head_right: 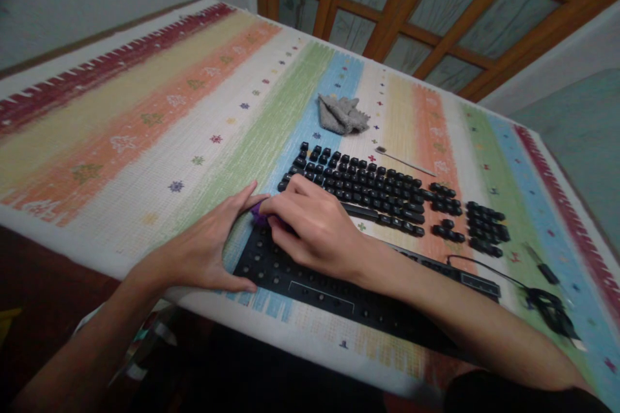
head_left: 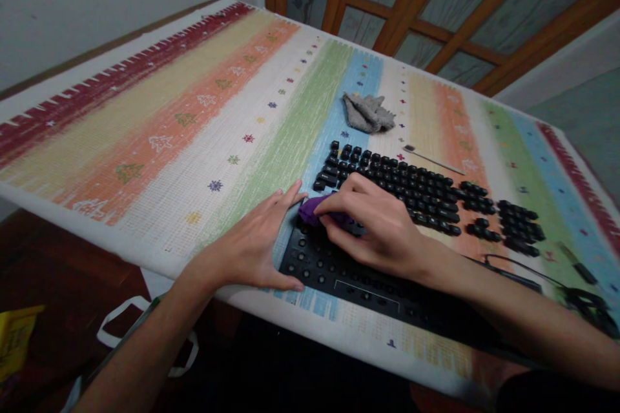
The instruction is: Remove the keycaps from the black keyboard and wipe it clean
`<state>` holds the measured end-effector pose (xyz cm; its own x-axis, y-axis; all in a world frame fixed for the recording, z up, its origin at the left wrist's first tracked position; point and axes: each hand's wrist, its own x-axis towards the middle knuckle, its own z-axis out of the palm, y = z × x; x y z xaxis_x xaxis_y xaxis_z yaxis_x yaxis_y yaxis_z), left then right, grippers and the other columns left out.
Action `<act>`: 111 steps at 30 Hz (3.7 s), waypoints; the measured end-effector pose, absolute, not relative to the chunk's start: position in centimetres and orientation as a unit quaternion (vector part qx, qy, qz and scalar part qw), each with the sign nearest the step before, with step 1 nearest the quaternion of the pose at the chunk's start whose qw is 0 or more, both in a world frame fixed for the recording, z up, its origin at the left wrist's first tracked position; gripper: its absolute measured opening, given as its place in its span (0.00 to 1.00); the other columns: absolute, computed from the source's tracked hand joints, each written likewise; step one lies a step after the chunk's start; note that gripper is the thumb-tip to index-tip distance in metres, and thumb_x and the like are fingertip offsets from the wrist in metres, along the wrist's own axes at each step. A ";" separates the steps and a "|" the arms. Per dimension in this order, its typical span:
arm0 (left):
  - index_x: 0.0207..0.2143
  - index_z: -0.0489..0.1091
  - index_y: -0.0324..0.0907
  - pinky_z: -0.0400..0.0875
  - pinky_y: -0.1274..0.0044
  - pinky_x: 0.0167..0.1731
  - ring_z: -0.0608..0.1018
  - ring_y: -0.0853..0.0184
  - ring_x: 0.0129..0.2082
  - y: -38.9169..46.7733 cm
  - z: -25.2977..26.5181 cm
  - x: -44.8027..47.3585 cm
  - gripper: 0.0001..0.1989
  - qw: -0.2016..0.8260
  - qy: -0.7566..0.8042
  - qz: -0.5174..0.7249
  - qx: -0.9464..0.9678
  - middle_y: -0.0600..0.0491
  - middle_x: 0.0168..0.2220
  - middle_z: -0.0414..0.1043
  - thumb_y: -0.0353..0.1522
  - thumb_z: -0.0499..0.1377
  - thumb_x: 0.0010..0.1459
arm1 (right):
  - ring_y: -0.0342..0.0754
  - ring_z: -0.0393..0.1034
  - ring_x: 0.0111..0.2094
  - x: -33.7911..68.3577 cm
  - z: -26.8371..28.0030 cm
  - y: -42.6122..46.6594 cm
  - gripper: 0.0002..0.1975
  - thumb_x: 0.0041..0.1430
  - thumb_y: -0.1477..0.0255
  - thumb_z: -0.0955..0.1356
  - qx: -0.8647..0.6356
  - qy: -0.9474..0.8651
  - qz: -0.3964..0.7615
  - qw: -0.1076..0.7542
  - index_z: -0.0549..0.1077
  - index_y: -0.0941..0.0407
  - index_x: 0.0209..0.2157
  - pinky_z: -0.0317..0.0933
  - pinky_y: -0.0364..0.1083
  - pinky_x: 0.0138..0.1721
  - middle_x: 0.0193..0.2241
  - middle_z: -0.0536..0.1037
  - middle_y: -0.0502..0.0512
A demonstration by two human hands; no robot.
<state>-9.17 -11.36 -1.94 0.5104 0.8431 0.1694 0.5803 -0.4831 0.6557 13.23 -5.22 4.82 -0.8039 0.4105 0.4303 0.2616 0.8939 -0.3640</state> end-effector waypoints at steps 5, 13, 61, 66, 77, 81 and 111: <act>0.70 0.22 0.46 0.56 0.49 0.64 0.53 0.41 0.69 -11.6 -1.9 -9.2 0.71 0.256 0.435 0.232 0.831 0.36 0.72 0.38 0.51 0.72 0.42 | 0.49 0.59 0.32 12.5 2.4 -5.8 0.10 0.67 0.78 0.61 -0.156 -0.962 0.113 0.194 0.73 0.59 0.37 0.58 0.46 0.32 0.27 0.71 0.56; 0.70 0.21 0.46 0.54 0.49 0.65 0.53 0.41 0.69 -11.4 -1.9 -9.3 0.71 0.269 0.416 0.240 0.835 0.34 0.72 0.38 0.52 0.71 0.43 | 0.49 0.61 0.33 11.0 2.3 -6.6 0.10 0.66 0.76 0.61 -0.108 -0.964 0.209 0.125 0.71 0.58 0.32 0.60 0.47 0.34 0.29 0.71 0.56; 0.70 0.24 0.46 0.54 0.51 0.65 0.54 0.43 0.69 -11.3 -2.1 -9.1 0.70 0.246 0.405 0.246 0.845 0.34 0.72 0.39 0.46 0.73 0.42 | 0.52 0.61 0.38 10.0 2.3 -7.1 0.12 0.67 0.72 0.65 -0.060 -0.994 0.067 0.053 0.75 0.61 0.32 0.58 0.50 0.40 0.34 0.73 0.60; 0.70 0.23 0.45 0.55 0.51 0.65 0.54 0.40 0.69 -11.4 -2.1 -9.1 0.73 0.252 0.442 0.234 0.829 0.34 0.72 0.39 0.50 0.73 0.39 | 0.55 0.62 0.41 10.1 2.2 -6.2 0.11 0.66 0.73 0.65 -0.101 -0.991 -0.003 0.086 0.76 0.61 0.31 0.58 0.52 0.39 0.34 0.74 0.63; 0.71 0.25 0.47 0.53 0.49 0.64 0.54 0.41 0.69 -11.3 -2.0 -9.2 0.72 0.249 0.409 0.241 0.844 0.36 0.71 0.40 0.52 0.73 0.38 | 0.52 0.59 0.41 10.9 4.4 -6.3 0.15 0.69 0.71 0.61 -0.076 -0.985 0.118 0.096 0.78 0.63 0.39 0.60 0.52 0.44 0.39 0.73 0.64; 0.71 0.27 0.48 0.54 0.49 0.64 0.53 0.42 0.69 -11.3 -2.0 -9.3 0.71 0.253 0.398 0.252 0.845 0.38 0.71 0.42 0.53 0.72 0.38 | 0.53 0.59 0.40 11.1 4.4 -6.8 0.16 0.70 0.71 0.61 -0.083 -0.985 0.107 0.109 0.78 0.62 0.38 0.59 0.51 0.43 0.39 0.73 0.63; 0.70 0.27 0.44 0.52 0.50 0.64 0.53 0.41 0.69 -11.2 -1.7 -9.1 0.70 0.255 0.407 0.227 0.847 0.34 0.70 0.45 0.49 0.73 0.40 | 0.52 0.60 0.38 12.6 3.0 -9.4 0.16 0.70 0.71 0.60 -0.128 -0.983 0.099 0.085 0.77 0.61 0.35 0.57 0.50 0.38 0.38 0.73 0.63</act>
